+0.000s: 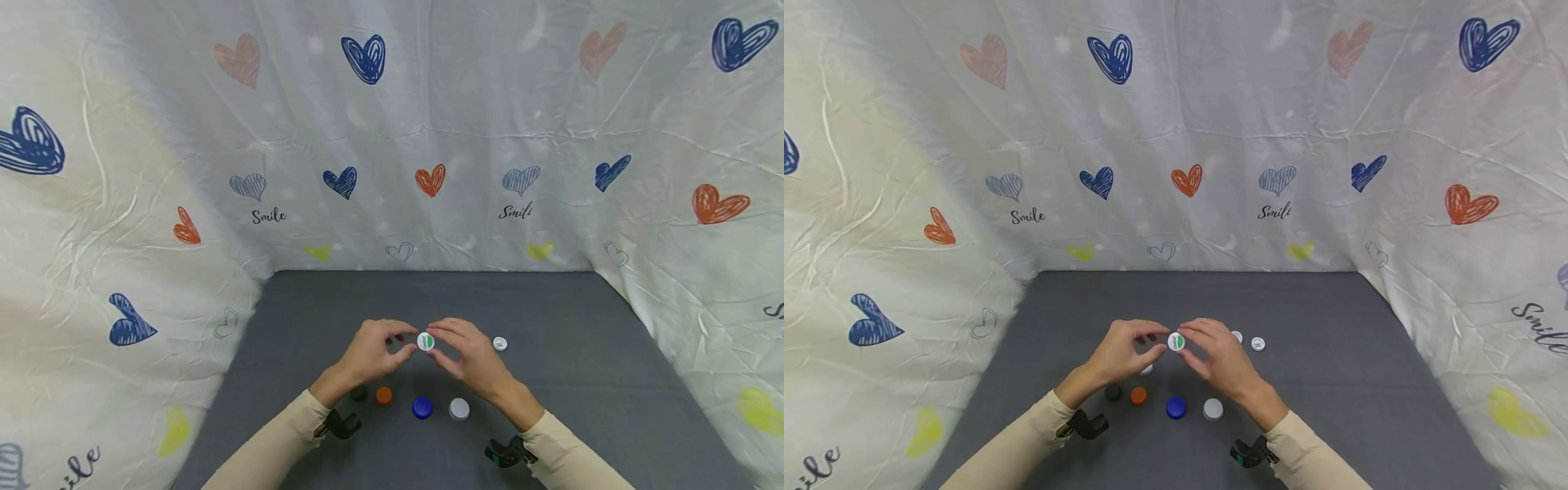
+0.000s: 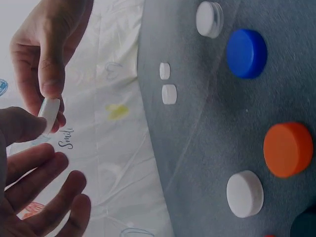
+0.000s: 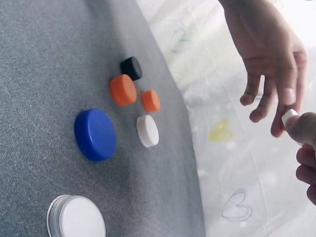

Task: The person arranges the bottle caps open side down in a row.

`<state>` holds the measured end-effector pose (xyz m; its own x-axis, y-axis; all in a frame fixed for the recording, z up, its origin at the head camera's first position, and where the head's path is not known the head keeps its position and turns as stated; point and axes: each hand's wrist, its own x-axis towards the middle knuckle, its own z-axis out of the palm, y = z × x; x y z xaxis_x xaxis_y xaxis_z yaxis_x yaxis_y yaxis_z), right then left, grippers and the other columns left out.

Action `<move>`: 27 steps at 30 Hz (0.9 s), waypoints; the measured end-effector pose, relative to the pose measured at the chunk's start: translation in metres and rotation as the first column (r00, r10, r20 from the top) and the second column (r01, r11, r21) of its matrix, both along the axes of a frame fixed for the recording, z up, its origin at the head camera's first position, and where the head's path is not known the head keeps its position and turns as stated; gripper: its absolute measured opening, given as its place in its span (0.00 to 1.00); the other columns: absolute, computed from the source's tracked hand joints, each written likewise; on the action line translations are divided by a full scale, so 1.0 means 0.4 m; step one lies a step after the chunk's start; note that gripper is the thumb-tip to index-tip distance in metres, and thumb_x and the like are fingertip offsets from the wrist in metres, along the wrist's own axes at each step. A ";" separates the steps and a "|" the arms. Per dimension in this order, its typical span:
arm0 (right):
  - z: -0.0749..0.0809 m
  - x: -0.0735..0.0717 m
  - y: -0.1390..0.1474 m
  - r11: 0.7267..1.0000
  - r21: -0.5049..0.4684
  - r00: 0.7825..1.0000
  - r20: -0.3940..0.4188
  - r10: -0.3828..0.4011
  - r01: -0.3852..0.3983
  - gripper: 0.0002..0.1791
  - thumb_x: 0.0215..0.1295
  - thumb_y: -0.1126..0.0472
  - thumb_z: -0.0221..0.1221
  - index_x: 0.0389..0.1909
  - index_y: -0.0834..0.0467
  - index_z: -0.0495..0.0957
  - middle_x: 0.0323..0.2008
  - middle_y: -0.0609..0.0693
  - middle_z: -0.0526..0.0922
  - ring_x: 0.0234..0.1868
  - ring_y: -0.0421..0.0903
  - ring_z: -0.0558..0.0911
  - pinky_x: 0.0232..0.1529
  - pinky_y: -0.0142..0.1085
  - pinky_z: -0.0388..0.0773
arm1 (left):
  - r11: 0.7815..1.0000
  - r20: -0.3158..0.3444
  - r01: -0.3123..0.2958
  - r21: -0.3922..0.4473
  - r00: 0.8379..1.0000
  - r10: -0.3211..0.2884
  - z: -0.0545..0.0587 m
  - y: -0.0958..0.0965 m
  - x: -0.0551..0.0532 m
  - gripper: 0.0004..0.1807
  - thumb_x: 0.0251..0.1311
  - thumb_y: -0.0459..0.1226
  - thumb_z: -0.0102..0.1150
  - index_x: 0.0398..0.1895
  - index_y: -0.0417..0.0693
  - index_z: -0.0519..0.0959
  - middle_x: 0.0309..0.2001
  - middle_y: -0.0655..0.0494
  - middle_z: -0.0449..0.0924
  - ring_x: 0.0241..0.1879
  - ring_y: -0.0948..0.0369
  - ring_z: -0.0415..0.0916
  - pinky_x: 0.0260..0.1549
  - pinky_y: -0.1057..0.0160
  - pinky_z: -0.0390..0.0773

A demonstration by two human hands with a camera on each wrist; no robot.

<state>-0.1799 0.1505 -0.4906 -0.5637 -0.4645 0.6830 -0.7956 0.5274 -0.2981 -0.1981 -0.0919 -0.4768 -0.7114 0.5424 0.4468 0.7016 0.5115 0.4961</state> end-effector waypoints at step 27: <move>-0.109 -0.036 -0.055 0.967 0.234 0.977 0.159 -0.140 0.100 0.16 0.58 0.53 0.72 0.45 0.55 0.87 0.46 0.47 0.87 0.50 0.47 0.83 0.53 0.45 0.80 | 0.836 -0.245 -0.154 -0.526 0.969 0.024 -0.084 0.025 -0.032 0.10 0.55 0.48 0.73 0.40 0.60 0.89 0.38 0.66 0.88 0.34 0.60 0.79 0.32 0.58 0.78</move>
<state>-0.1943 0.1286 -0.5341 -0.7251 -0.5157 0.4564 -0.6690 0.6847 -0.2891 -0.2110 -0.0819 -0.5102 -0.6872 0.6811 0.2528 0.6966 0.7165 -0.0370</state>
